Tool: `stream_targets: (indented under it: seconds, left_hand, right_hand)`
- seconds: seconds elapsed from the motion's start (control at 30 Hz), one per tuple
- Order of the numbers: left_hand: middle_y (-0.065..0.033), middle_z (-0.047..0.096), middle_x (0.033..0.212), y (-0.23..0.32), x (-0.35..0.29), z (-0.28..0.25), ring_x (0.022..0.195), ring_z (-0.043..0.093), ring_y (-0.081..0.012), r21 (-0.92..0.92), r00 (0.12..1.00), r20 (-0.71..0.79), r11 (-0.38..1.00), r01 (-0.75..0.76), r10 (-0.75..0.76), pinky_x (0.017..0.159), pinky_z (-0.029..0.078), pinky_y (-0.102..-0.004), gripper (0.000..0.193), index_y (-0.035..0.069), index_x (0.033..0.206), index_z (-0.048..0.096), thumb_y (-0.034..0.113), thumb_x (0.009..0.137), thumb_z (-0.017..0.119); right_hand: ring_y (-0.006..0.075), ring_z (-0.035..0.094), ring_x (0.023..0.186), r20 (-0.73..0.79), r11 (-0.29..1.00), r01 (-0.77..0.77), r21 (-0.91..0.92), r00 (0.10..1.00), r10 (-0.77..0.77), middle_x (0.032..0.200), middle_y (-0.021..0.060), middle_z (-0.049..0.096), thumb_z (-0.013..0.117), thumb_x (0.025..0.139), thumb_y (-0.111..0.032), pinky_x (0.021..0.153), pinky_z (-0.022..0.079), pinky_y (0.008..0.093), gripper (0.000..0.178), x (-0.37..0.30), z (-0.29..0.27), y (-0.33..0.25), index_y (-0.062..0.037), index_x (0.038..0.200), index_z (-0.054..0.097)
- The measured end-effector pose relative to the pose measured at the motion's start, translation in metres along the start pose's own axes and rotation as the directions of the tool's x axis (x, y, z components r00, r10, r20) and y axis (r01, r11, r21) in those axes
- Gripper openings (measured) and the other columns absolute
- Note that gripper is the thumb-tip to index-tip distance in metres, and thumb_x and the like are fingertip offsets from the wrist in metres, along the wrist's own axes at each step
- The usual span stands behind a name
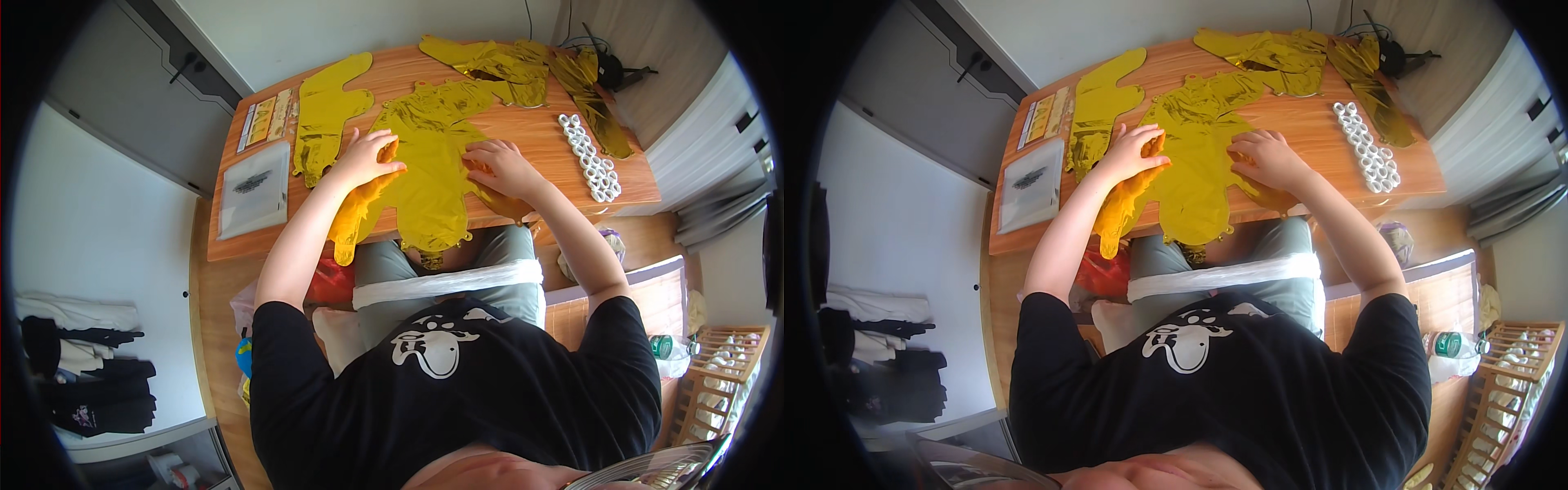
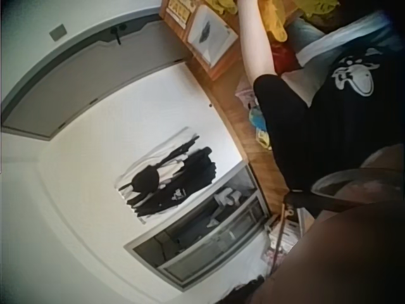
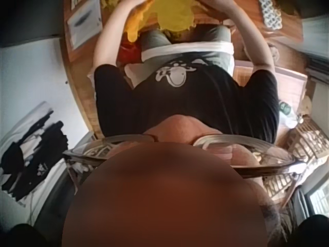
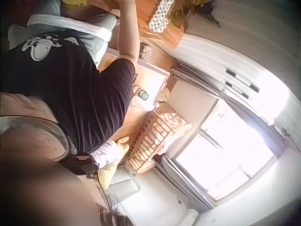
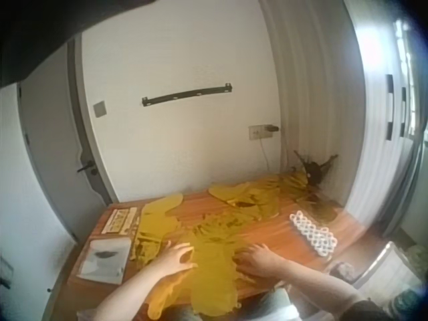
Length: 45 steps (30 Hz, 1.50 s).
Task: Folding a gold foil letter balloon on a desk for packaging.
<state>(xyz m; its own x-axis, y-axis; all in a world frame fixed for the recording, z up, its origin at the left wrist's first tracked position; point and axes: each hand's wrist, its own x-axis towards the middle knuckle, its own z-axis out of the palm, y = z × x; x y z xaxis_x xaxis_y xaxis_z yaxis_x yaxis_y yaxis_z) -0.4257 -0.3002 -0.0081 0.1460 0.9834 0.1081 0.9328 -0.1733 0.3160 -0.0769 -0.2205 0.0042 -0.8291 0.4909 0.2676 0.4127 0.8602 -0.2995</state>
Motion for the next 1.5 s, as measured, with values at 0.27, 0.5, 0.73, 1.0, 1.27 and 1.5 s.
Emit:
stream_targets:
  seconds: [0.27,0.5,0.73,1.0,1.27,1.5]
  left_hand:
    - [-0.0136,0.047,0.158,0.002,-0.001,-0.003,0.148,0.041,-0.033,-0.06,0.999,0.02,0.998,0.03,-0.029,0.128,0.018,-0.0537,0.088,0.009,0.148,0.053,0.068,0.086,0.07]
    - [-0.0129,0.044,0.16,0.003,-0.002,-0.002,0.146,0.043,-0.0333,-0.078,0.998,-0.022,0.995,0.056,-0.058,0.121,0.034,-0.0498,0.085,0.01,0.15,0.052,0.064,0.087,0.072]
    - [-0.0139,0.045,0.158,-0.007,0.002,-0.004,0.143,0.048,-0.032,-0.306,0.996,-0.073,0.952,0.018,-0.042,0.117,0.041,-0.042,0.063,0.012,0.151,0.05,0.039,0.097,0.07]
    - [-0.0121,0.047,0.156,-0.033,0.016,-0.02,0.144,0.045,-0.0271,-0.209,0.999,-0.051,0.978,-0.022,0.011,0.116,0.041,-0.042,0.055,0.013,0.15,0.051,0.029,0.1,0.067]
    - [-0.0176,0.011,0.172,-0.022,0.037,-0.008,0.16,0.007,-0.0324,0.145,0.985,0.164,0.989,0.026,-0.05,0.13,0.01,-0.0477,0.099,0.012,0.166,0.02,0.077,0.095,0.046]
    - [-0.0172,0.013,0.172,-0.031,0.036,0.001,0.16,0.009,-0.0307,0.131,0.988,0.149,0.991,0.019,-0.038,0.129,0.01,-0.0476,0.105,0.013,0.165,0.022,0.08,0.091,0.051]
  right_hand:
    - [0.0306,0.054,0.131,0.029,0.999,0.028,0.022,0.999,-0.028,0.135,0.01,0.064,0.069,0.095,-0.031,0.115,0.034,0.0477,0.036,0.009,-0.005,0.005,-0.0099,0.124,0.071]
    - [0.0306,0.054,0.13,0.025,0.997,0.055,0.049,0.998,-0.056,0.134,0.01,0.065,0.068,0.095,-0.028,0.113,0.035,0.0473,0.034,0.015,-0.005,0.014,-0.009,0.123,0.072]
    - [0.0317,0.055,0.13,0.015,0.996,0.061,0.061,0.998,-0.062,0.135,0.0115,0.065,0.07,0.094,-0.026,0.111,0.037,0.0461,0.033,0.019,-0.003,0.016,-0.0086,0.122,0.072]
    - [0.0294,0.054,0.13,-0.008,0.995,0.049,0.083,0.999,-0.049,0.134,0.0086,0.065,0.071,0.092,-0.028,0.112,0.035,0.0468,0.034,0.022,0.001,0.018,-0.0098,0.122,0.072]
    - [0.0302,0.055,0.129,-0.052,0.993,0.024,0.119,0.998,-0.018,0.134,0.0102,0.066,0.075,0.088,-0.025,0.113,0.034,0.046,0.035,0.018,0.004,0.023,-0.0111,0.12,0.074]
    - [0.0311,0.055,0.13,-0.025,0.992,-0.025,0.121,0.999,0.028,0.135,0.0091,0.065,0.078,0.085,-0.021,0.113,0.035,0.0468,0.038,0.02,0.003,0.018,-0.0117,0.122,0.074]
